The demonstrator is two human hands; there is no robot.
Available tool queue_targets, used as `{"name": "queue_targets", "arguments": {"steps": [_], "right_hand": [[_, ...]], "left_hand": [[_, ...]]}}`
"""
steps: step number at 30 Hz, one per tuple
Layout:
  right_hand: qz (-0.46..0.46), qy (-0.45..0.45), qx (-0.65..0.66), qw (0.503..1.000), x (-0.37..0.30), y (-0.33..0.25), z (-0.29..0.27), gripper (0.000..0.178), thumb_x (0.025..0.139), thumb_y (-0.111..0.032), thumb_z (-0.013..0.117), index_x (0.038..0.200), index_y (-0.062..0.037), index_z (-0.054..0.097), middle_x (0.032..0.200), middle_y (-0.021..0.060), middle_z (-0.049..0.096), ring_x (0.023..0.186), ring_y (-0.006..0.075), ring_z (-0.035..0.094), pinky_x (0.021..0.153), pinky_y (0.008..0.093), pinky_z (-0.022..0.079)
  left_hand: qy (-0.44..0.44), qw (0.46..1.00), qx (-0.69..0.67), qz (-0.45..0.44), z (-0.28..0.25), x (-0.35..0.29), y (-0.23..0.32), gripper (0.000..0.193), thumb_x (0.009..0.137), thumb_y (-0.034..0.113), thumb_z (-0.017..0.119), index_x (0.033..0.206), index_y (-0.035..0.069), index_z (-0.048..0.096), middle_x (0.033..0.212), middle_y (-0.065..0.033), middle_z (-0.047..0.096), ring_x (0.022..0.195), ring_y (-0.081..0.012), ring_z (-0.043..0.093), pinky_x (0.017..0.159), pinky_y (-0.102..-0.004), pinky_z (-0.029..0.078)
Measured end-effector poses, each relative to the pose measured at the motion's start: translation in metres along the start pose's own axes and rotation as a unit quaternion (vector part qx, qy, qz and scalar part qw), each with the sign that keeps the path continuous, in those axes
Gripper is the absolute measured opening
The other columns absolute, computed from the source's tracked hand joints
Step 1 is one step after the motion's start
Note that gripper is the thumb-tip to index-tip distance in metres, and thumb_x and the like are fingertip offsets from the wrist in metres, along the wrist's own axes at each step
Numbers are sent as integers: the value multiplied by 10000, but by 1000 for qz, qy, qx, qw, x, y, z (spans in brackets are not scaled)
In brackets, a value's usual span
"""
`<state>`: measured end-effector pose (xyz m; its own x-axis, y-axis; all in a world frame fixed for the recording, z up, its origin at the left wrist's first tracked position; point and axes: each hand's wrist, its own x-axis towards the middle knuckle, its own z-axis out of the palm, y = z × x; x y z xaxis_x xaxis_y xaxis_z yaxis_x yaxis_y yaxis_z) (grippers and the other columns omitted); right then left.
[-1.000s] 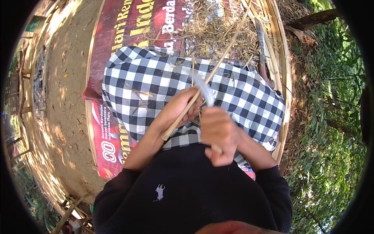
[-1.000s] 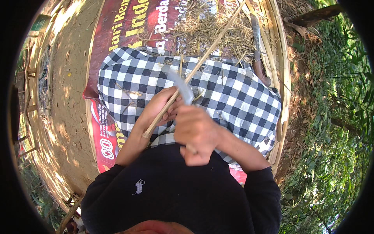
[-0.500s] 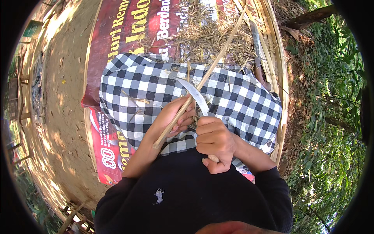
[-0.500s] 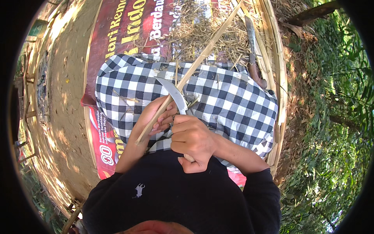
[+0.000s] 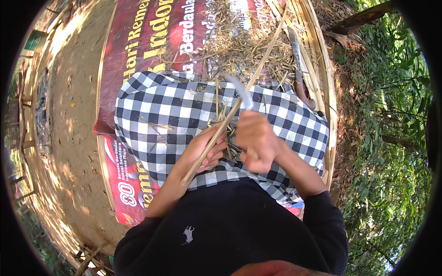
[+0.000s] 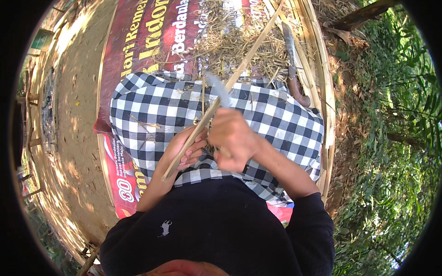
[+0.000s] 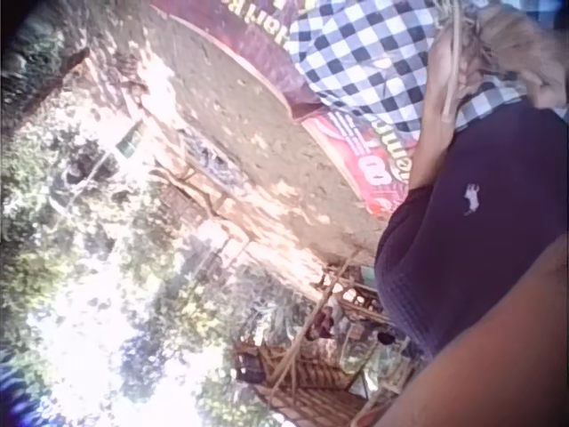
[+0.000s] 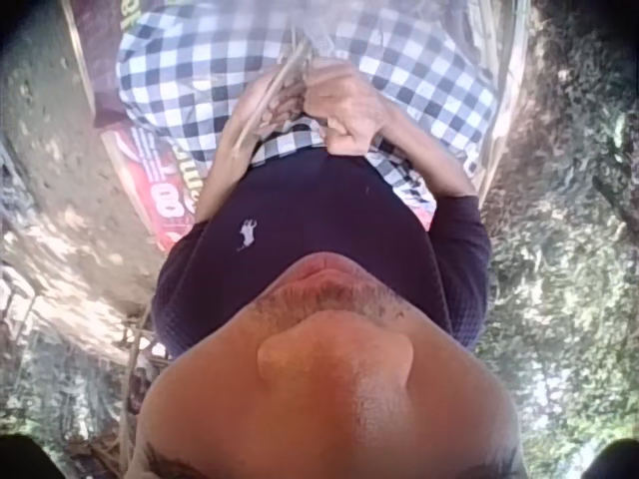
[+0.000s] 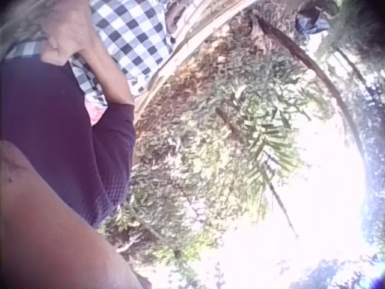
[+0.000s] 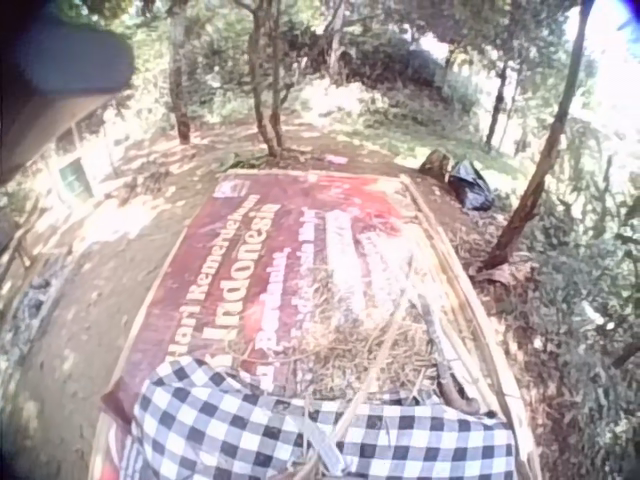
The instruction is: The person scrapes a strip of bamboo with a curved blade, removing fibers and smoothing the surface while resting the material on their lap.
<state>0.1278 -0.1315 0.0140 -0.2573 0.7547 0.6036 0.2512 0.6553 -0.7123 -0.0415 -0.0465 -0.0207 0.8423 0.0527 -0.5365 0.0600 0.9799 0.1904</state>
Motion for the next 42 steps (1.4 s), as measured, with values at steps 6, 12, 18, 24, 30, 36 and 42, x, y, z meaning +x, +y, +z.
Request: {"name": "queue_targets", "arguments": {"steps": [6, 12, 18, 24, 30, 36, 42], "right_hand": [[38, -24, -152, 987, -26, 53, -61, 232, 424, -228, 538, 479, -94, 357, 489, 71, 349, 466, 291, 373, 528, 393, 311], [18, -4, -80, 997, -4, 27, -21, 281, 462, -240, 545, 508, -86, 313, 497, 66, 309, 458, 295, 324, 518, 392, 281], [25, -8, -66, 997, -5, 22, -24, 282, 449, -230, 544, 517, -85, 311, 503, 61, 322, 465, 303, 330, 532, 397, 289], [21, -20, -82, 996, -6, 20, -25, 214, 400, -204, 548, 496, -78, 405, 495, 71, 370, 465, 281, 383, 529, 378, 321], [0, -32, 34, 999, 2, -20, 13, 211, 415, -198, 544, 492, -78, 388, 505, 75, 381, 477, 285, 397, 519, 382, 317], [31, -5, -134, 990, 1, 25, -25, 176, 420, -214, 535, 490, -84, 438, 491, 81, 413, 456, 295, 402, 524, 390, 320], [-3, -31, 6, 1000, 10, -20, 23, 216, 424, -219, 555, 483, -93, 390, 498, 68, 398, 477, 295, 421, 544, 399, 366]], "left_hand": [[-21, 999, 41, -11, 0, -11, 1, 384, 1093, 314, 344, 798, 97, 461, 459, 21, 376, 268, -68, 337, 245, -191, 273], [-79, 991, -102, -24, -21, -11, 1, 345, 1086, 243, 289, 843, 41, 428, 487, -40, 431, 283, -126, 428, 243, -229, 341], [-76, 994, -78, -25, -18, -8, -2, 360, 1089, 264, 313, 810, 77, 445, 459, 2, 398, 272, -87, 390, 229, -207, 313], [-113, 985, -127, -35, -13, -6, 1, 355, 1082, 272, 319, 819, 68, 440, 484, -17, 420, 285, -107, 424, 237, -225, 344], [-177, 954, -240, -34, -24, -5, -4, 340, 1089, 286, 313, 864, 59, 430, 518, -31, 437, 296, -131, 433, 250, -233, 350], [-167, 965, -199, -39, -17, 1, 0, 313, 1087, 269, 307, 892, 57, 428, 529, -40, 432, 309, -142, 446, 248, -256, 373], [-199, 928, -314, -25, -34, -1, -5, 303, 1076, 252, 313, 893, 35, 421, 559, -62, 460, 334, -159, 477, 248, -263, 392]]}}
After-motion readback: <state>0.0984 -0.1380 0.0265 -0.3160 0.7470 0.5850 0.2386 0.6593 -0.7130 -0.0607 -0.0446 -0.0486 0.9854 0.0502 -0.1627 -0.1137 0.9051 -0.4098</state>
